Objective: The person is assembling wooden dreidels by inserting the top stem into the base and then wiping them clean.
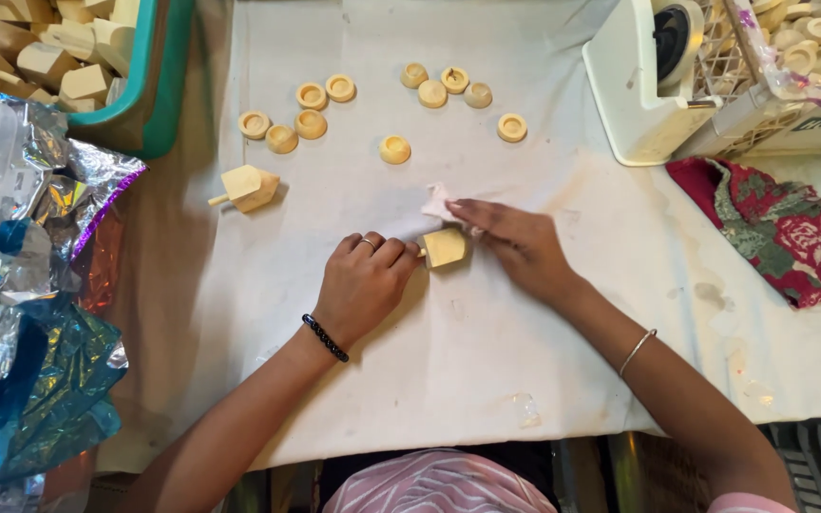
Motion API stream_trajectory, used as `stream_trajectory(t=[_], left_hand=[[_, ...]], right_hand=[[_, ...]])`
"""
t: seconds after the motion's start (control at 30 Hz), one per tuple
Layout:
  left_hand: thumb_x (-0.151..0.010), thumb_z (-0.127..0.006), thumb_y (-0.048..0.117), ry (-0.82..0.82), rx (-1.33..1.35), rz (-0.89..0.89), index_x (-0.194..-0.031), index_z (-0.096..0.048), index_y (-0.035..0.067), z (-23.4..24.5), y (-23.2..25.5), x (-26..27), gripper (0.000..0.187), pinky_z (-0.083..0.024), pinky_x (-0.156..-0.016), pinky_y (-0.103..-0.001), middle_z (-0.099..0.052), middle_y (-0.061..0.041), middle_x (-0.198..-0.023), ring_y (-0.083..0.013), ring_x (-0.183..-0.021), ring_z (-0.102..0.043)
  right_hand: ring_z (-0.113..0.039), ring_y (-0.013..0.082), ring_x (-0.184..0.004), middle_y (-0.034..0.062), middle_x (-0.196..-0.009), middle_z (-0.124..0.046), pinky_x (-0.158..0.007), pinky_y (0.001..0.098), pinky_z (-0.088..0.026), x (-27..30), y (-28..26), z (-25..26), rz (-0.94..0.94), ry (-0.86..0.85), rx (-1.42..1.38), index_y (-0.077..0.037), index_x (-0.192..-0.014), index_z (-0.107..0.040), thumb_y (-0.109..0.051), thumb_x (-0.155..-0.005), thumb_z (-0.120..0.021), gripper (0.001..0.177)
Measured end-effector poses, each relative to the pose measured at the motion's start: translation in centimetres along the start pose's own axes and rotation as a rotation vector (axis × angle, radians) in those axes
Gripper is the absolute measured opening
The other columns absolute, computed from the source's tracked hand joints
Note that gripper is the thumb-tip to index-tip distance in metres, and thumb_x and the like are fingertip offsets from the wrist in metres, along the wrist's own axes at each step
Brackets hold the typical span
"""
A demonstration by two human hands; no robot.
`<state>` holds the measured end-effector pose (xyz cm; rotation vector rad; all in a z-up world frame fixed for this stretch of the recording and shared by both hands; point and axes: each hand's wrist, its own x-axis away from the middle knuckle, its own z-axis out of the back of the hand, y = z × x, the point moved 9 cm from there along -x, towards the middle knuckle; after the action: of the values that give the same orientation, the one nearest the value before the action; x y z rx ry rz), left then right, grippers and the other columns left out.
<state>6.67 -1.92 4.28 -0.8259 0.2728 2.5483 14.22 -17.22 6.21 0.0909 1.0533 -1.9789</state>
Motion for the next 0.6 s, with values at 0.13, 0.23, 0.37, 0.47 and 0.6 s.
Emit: stream_trajectory(t=[0.13,0.23,0.37,0.47,0.6], left_hand=[[-0.085,-0.067,0.014,-0.018,-0.027,-0.012,-0.098,-0.073,0.013,-0.3,0.1,0.1,0.014,-0.051,-0.087,-0.04,-0.066,0.001,-0.094,-0.0197,-0.091,-0.063],[-0.084,-0.067,0.014,-0.035,-0.034,-0.02,-0.099,-0.073,0.013,-0.4,0.2,0.0,0.015,-0.051,-0.088,-0.04,-0.066,0.0,-0.095,-0.0199,-0.091,-0.063],[-0.087,-0.067,0.014,-0.011,-0.019,-0.016,-0.103,-0.073,0.012,0.0,0.4,-0.1,0.017,-0.05,-0.087,-0.04,-0.067,0.0,-0.096,-0.0197,-0.09,-0.063],[-0.089,-0.067,0.015,-0.014,-0.018,-0.006,-0.104,-0.073,0.012,-0.1,0.3,-0.1,0.016,-0.05,-0.086,-0.04,-0.066,0.001,-0.094,-0.0195,-0.089,-0.062],[-0.089,-0.068,0.015,-0.02,-0.018,0.0,-0.105,-0.073,0.011,-0.3,0.1,-0.1,0.017,-0.05,-0.085,-0.04,-0.065,0.0,-0.09,-0.0196,-0.088,-0.062]], right_hand=[[-0.058,0.0311,-0.135,0.0105,-0.147,-0.059,-0.11,0.0417,-0.048,-1.1,-3.3,-2.1,0.188,-0.153,0.137,-0.007,-0.143,-0.057,-0.006,-0.097,-0.061,0.046],[-0.049,0.0323,-0.143,0.0077,-0.153,-0.052,-0.116,0.0441,-0.042,-0.5,-4.1,-3.3,0.378,-0.29,0.319,-0.009,-0.147,-0.052,-0.011,-0.096,-0.062,0.052],[-0.05,0.0284,-0.143,0.0046,-0.153,-0.053,-0.111,0.042,-0.044,-0.3,-2.8,-2.1,0.303,-0.304,0.305,-0.013,-0.146,-0.056,-0.006,-0.092,-0.061,0.054],[-0.057,0.0238,-0.138,0.0009,-0.149,-0.058,-0.11,0.0377,-0.05,0.0,-1.3,-1.8,0.267,-0.302,0.288,-0.016,-0.143,-0.061,0.0,-0.088,-0.06,0.057],[-0.063,0.0256,-0.129,0.0039,-0.144,-0.063,-0.108,0.0378,-0.052,0.3,-1.1,-1.4,0.196,-0.231,0.322,-0.014,-0.141,-0.064,0.004,-0.085,-0.058,0.059]])
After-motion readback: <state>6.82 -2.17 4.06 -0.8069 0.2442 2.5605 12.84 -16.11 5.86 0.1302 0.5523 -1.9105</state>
